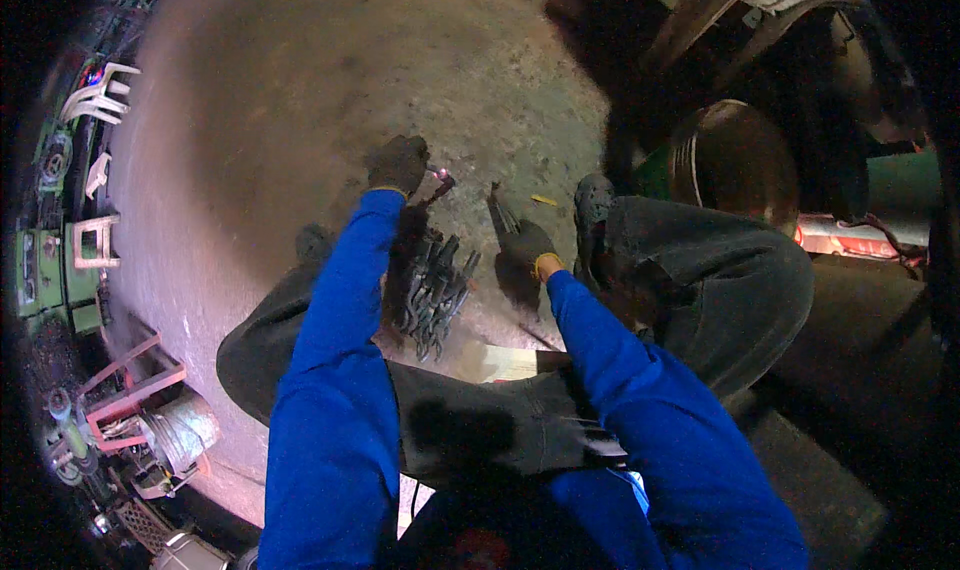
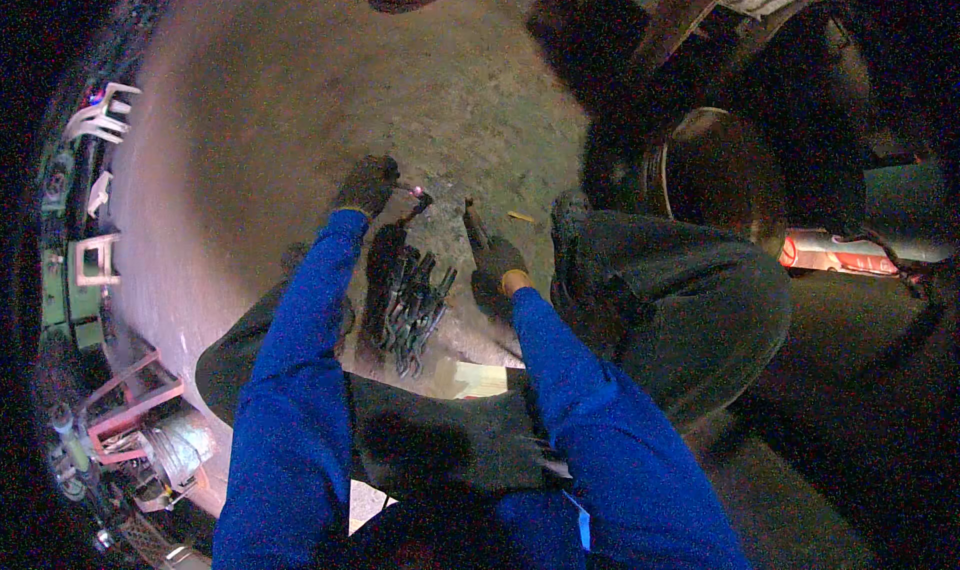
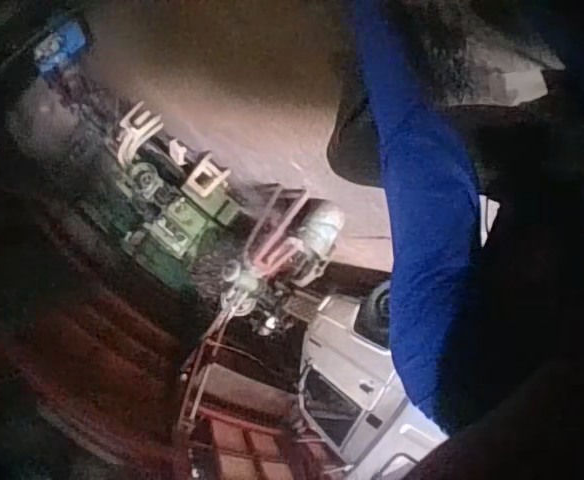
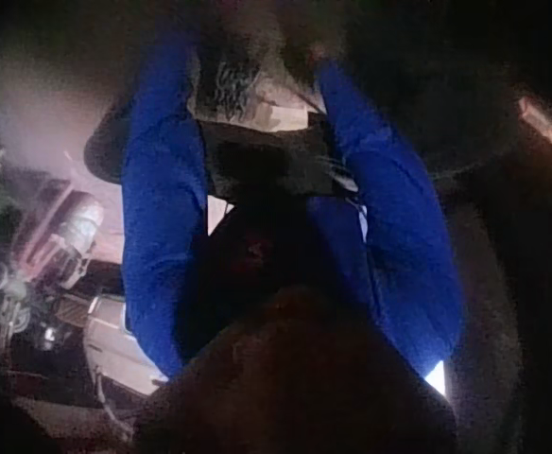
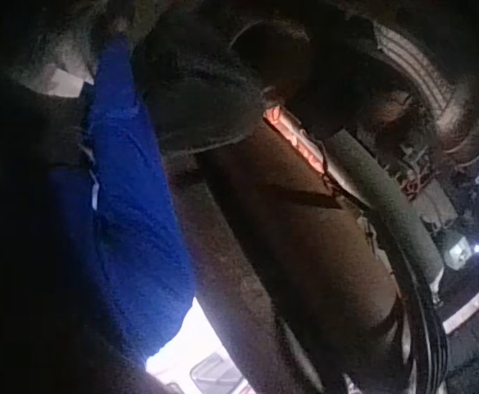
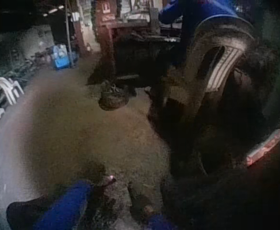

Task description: The person sits on the floor and uses a hammer and metal rod to repeatedly strike and cut a pile of metal rods into smaller pieces. The person handles the rods one at a time, striking them against the floor to break them apart.

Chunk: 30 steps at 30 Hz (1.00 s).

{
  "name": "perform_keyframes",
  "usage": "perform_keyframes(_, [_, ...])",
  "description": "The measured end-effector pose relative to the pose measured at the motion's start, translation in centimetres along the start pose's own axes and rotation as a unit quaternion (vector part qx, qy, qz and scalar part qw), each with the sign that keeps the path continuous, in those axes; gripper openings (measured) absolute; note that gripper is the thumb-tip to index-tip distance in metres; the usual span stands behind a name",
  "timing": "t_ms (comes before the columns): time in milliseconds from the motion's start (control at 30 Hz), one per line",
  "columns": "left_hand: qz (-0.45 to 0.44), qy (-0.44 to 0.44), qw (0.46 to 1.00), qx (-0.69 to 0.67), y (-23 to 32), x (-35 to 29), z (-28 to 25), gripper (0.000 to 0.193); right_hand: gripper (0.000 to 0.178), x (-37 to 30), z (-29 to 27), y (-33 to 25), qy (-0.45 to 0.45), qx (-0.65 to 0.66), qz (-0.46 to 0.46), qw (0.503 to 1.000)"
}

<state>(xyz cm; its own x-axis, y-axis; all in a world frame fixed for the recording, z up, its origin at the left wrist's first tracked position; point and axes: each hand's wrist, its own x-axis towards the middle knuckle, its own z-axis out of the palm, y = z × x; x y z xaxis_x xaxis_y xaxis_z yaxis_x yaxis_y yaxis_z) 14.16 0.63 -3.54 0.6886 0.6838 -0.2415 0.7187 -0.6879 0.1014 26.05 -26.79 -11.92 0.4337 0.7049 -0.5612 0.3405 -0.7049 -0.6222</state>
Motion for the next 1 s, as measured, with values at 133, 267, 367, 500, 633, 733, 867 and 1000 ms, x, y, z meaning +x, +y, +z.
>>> perform_keyframes(133, [0.048, 0.007, 0.998, -0.047, -1.1, -0.4, 0.3, 0.030, 0.050, -0.3, -0.6, -4.6, 0.071, 0.088, -0.020, 0.993])
perform_keyframes(267, [0.016, -0.030, 0.999, -0.038, 0.7, -0.8, -0.8, 0.027, 0.044, 1.4, 0.1, -6.6, 0.148, 0.060, -0.142, 0.977])
perform_keyframes(367, [-0.004, -0.023, 1.000, -0.021, 0.8, -0.7, -0.6, 0.026, 0.047, 2.8, 1.8, -7.1, 0.198, 0.072, -0.173, 0.962])
perform_keyframes(500, [-0.005, -0.007, 1.000, 0.009, 0.4, -0.7, 0.5, 0.026, 0.052, 2.9, 2.4, -6.4, 0.085, 0.021, -0.100, 0.991])
perform_keyframes(633, [-0.016, -0.007, 1.000, -0.009, -0.7, -1.0, 1.2, 0.027, 0.055, 0.4, 0.1, -8.3, 0.009, 0.027, -0.050, 0.998])
perform_keyframes(733, [-0.015, -0.013, 1.000, 0.003, -0.1, -0.4, 0.9, 0.027, 0.060, 1.9, 1.0, -7.3, 0.088, 0.072, -0.101, 0.988])
perform_keyframes(867, [0.032, 0.001, 0.999, -0.035, -0.5, -0.7, 0.6, 0.026, 0.063, 1.9, 1.6, -8.3, 0.083, 0.133, -0.120, 0.980])
perform_keyframes(1000, [0.051, 0.016, 0.998, -0.037, -1.2, -0.7, 0.8, 0.025, 0.049, 2.7, 1.2, -8.5, 0.029, 0.039, -0.094, 0.994])
